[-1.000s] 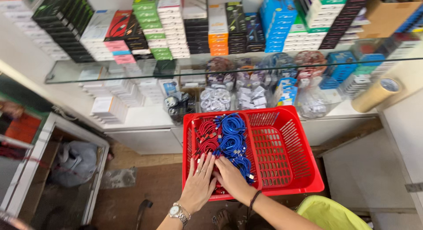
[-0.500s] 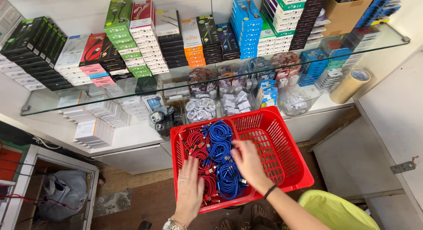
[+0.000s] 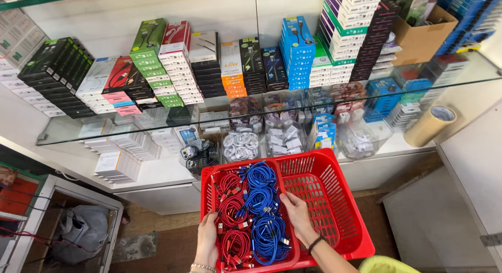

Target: The person coils red and blue charging cables by hand and places the coiled cables into a red plastic basket. They then pick up coiled white cables, wipe each one with a dark cloth, and arrange them in the basket.

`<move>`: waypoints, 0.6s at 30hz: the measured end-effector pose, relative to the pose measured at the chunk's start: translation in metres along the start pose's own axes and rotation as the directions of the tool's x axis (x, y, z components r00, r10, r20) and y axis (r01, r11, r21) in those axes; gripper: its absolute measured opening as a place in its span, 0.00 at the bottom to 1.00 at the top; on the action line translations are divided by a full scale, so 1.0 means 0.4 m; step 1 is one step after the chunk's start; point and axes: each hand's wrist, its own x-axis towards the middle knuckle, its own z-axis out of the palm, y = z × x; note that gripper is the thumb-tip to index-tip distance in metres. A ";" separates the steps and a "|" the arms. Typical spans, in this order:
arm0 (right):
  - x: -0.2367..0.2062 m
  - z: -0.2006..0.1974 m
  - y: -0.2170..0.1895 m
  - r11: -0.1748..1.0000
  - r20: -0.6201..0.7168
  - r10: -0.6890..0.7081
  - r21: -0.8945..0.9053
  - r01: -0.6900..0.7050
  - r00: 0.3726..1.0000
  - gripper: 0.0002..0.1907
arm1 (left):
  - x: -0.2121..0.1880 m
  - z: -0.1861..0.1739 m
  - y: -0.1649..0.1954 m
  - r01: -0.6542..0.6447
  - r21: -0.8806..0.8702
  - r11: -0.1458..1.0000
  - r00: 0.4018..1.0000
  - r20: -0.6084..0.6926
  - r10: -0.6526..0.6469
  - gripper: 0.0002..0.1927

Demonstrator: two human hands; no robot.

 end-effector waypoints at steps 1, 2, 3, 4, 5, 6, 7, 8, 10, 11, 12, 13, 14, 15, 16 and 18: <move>0.001 -0.006 -0.011 1.000 -0.014 0.017 0.007 -0.017 1.000 0.27 | -0.015 0.001 0.012 0.014 0.018 1.000 1.000 0.005 -0.014 0.22; -0.001 -0.015 -0.022 0.999 -0.008 0.035 0.013 -0.035 0.999 0.26 | -0.036 0.005 0.022 0.031 0.024 0.999 1.000 0.004 -0.031 0.23; 0.001 -0.026 -0.040 0.999 -0.004 0.042 0.022 -0.042 0.999 0.26 | -0.047 0.018 0.040 0.040 0.029 0.999 0.999 0.010 -0.040 0.23; 0.002 -0.040 -0.058 0.998 -0.003 0.047 0.030 -0.047 0.999 0.25 | -0.063 0.034 0.056 0.049 0.035 0.998 0.999 0.021 -0.050 0.24; 0.001 -0.058 -0.078 1.000 0.028 0.000 0.021 0.000 1.000 0.24 | -0.081 0.052 0.067 0.050 0.025 0.998 0.998 0.036 -0.051 0.25; 0.002 -0.078 -0.100 0.998 0.057 -0.055 0.014 0.054 0.997 0.24 | -0.093 0.076 0.083 0.047 0.015 0.999 0.997 0.056 -0.047 0.26; 0.005 -0.099 -0.123 0.994 0.086 -0.108 0.007 0.108 0.990 0.23 | -0.104 0.103 0.097 0.044 0.005 0.999 0.996 0.077 -0.045 0.27; 0.009 -0.123 -0.147 0.991 0.079 -0.134 0.018 0.133 0.988 0.22 | -0.115 0.131 0.107 0.031 0.031 0.999 0.994 0.106 -0.034 0.28; 0.020 -0.187 -0.197 0.982 0.064 -0.185 0.037 0.183 0.981 0.21 | -0.121 0.196 0.128 0.002 0.080 0.997 0.986 0.168 -0.015 0.29; 0.023 -0.224 -0.220 0.985 0.022 -0.165 0.048 0.164 0.986 0.21 | -0.120 0.231 0.135 0.032 0.070 0.997 0.975 0.217 -0.047 0.29; 0.029 -0.265 -0.244 0.987 -0.019 -0.146 0.061 0.147 0.989 0.21 | -0.112 0.272 0.140 0.060 0.062 0.996 0.961 0.265 -0.075 0.28; 0.036 -0.306 -0.269 0.988 -0.061 -0.128 0.075 0.133 0.990 0.20 | -0.106 0.315 0.139 0.087 0.055 0.995 0.944 0.315 -0.100 0.28; 0.040 -0.349 -0.291 0.986 -0.097 -0.139 0.075 0.147 0.985 0.20 | -0.099 0.361 0.132 0.077 0.071 0.995 0.925 0.367 -0.098 0.28; 0.040 -0.397 -0.313 0.984 -0.134 -0.152 0.075 0.163 0.979 0.19 | -0.087 0.416 0.124 0.064 0.087 0.994 0.903 0.419 -0.095 0.29; 0.043 -0.443 -0.336 0.981 -0.171 -0.166 0.076 0.181 0.971 0.19 | -0.075 0.474 0.113 0.049 0.102 0.994 0.878 0.470 -0.091 0.29; 0.047 -0.542 -0.385 0.979 -0.255 -0.186 0.029 0.200 0.949 0.19 | -0.060 0.595 0.080 -0.029 0.168 0.985 0.848 0.526 -0.065 0.29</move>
